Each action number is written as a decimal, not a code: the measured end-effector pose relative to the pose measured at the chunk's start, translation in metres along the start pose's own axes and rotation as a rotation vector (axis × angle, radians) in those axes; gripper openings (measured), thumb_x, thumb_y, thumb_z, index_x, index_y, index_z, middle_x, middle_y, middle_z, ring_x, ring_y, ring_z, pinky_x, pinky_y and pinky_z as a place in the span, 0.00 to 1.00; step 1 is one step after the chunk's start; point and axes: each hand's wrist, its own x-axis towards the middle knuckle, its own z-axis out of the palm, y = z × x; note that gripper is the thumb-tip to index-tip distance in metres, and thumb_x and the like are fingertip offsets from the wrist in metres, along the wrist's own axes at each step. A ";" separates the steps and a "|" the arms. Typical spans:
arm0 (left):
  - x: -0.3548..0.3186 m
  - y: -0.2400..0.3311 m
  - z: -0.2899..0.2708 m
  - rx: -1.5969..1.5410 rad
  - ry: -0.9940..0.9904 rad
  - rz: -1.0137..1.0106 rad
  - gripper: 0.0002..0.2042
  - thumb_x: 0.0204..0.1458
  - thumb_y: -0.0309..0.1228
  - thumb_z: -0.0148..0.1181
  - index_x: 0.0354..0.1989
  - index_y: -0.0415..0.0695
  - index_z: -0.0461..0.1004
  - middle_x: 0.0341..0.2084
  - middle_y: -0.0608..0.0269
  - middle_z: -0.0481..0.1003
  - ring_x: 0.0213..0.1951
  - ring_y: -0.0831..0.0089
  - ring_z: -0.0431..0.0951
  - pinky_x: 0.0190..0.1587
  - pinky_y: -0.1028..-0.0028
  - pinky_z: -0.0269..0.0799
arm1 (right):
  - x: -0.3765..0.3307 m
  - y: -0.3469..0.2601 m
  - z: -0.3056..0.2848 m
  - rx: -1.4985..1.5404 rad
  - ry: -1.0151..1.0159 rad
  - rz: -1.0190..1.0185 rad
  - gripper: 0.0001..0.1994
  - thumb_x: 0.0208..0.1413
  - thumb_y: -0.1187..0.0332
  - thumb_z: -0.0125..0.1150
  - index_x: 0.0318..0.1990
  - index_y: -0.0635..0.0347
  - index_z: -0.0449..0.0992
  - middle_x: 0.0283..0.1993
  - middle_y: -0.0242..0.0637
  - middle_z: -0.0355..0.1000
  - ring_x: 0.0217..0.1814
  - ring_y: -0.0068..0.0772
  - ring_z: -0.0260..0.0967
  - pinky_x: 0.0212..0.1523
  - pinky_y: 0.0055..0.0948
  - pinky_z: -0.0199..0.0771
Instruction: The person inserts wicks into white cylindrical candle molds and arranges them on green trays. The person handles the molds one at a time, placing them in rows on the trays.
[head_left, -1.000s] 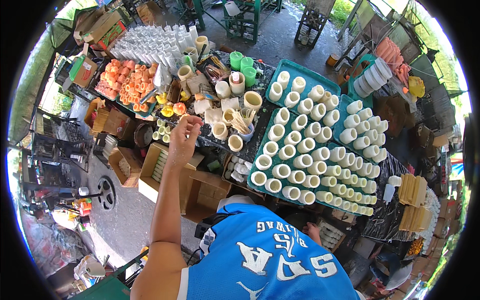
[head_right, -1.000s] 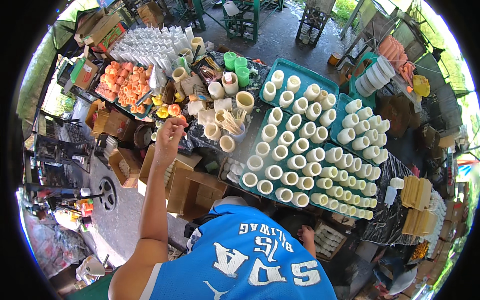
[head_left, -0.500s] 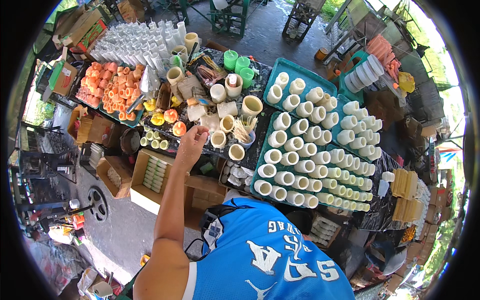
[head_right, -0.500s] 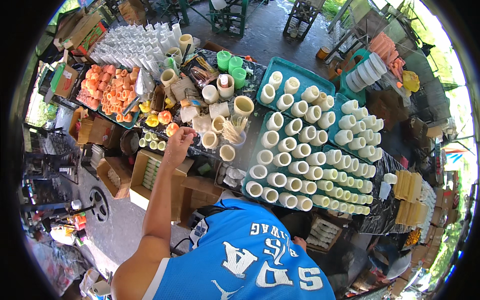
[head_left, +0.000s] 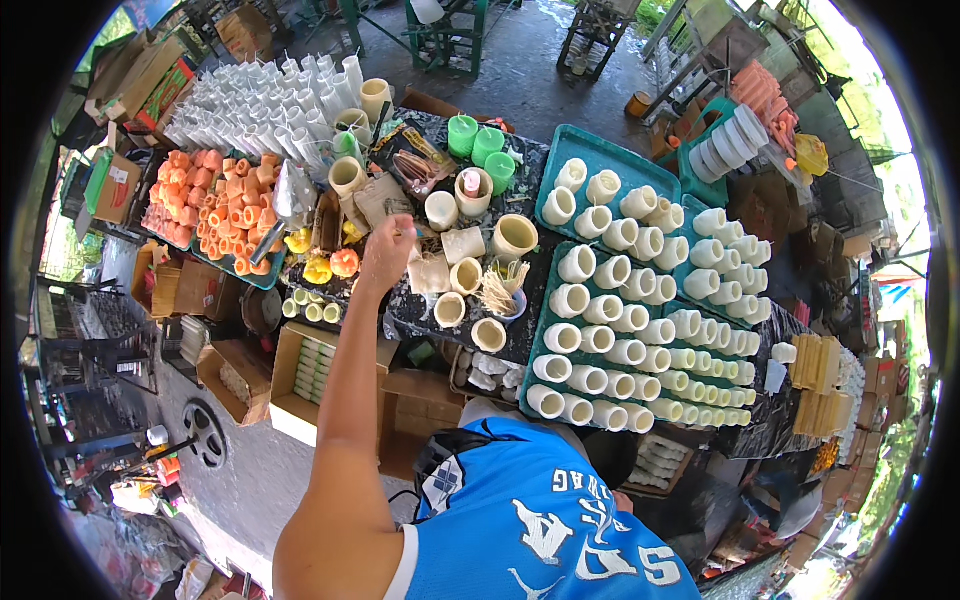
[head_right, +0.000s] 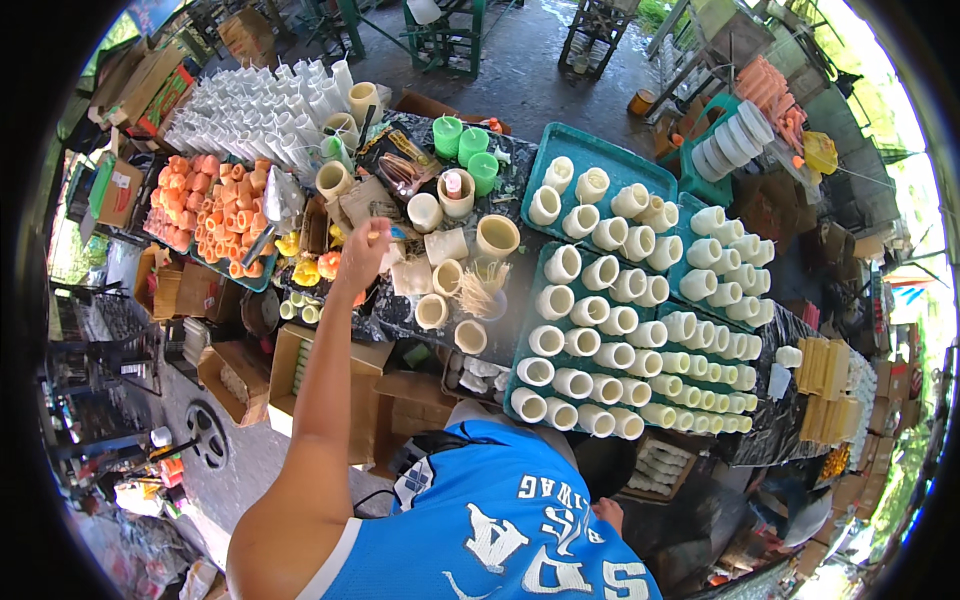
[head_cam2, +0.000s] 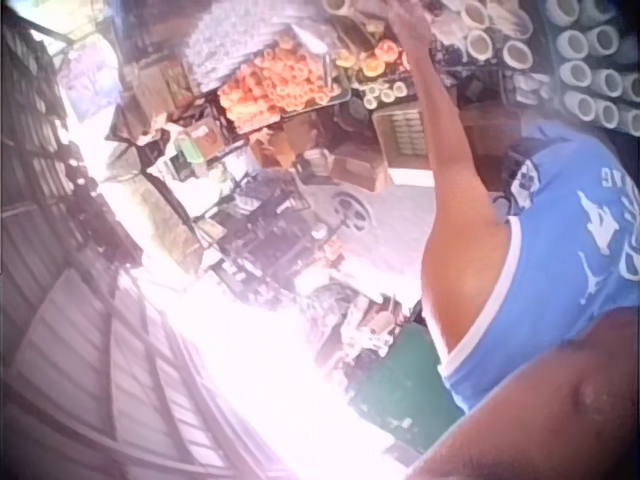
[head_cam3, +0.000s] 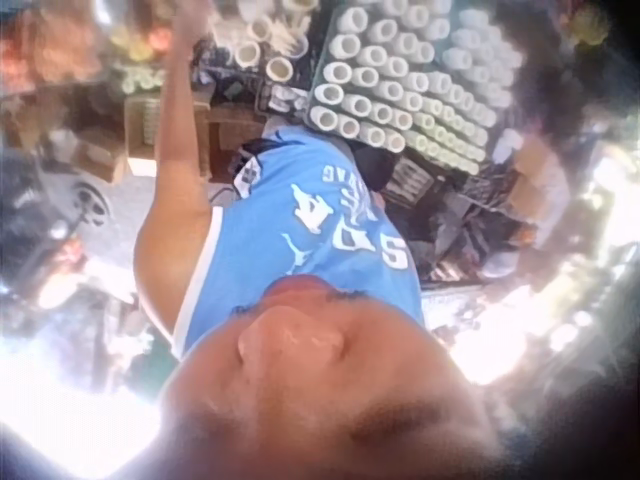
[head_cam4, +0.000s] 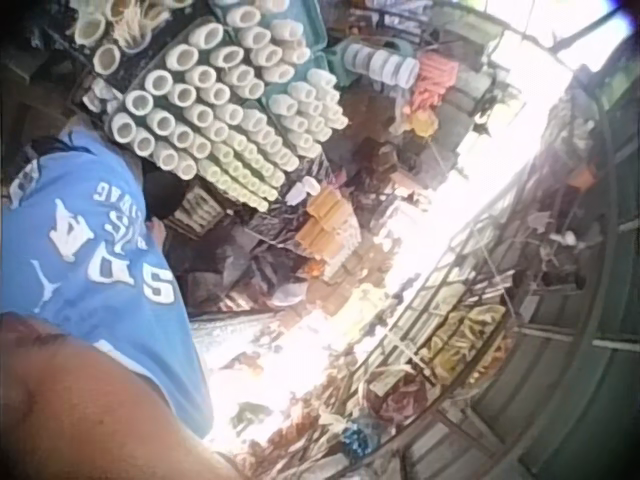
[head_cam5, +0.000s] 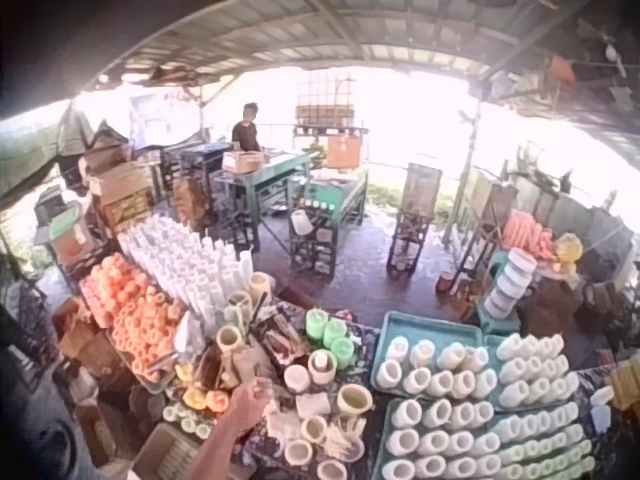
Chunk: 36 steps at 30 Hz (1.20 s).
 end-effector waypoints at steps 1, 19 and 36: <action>0.028 -0.022 0.003 -0.006 0.039 0.010 0.18 0.69 0.34 0.63 0.60 0.35 0.78 0.48 0.53 0.84 0.39 0.68 0.85 0.46 0.68 0.80 | -0.009 -0.009 -0.001 0.002 0.014 0.020 0.20 0.71 0.61 0.62 0.60 0.70 0.78 0.44 0.53 0.84 0.38 0.39 0.83 0.38 0.37 0.81; 0.276 -0.121 0.000 0.429 -0.017 -0.234 0.33 0.65 0.42 0.58 0.76 0.37 0.66 0.76 0.38 0.63 0.75 0.43 0.65 0.76 0.53 0.63 | -0.098 0.026 0.002 -0.004 0.153 0.149 0.19 0.71 0.55 0.64 0.54 0.63 0.80 0.36 0.43 0.83 0.35 0.33 0.81 0.30 0.37 0.79; 0.183 -0.006 0.011 0.907 -0.020 0.194 0.15 0.71 0.42 0.54 0.43 0.46 0.83 0.41 0.46 0.85 0.48 0.41 0.84 0.51 0.46 0.79 | -0.048 0.043 0.011 0.340 0.083 0.313 0.15 0.70 0.56 0.66 0.56 0.51 0.75 0.38 0.38 0.79 0.33 0.33 0.77 0.28 0.37 0.77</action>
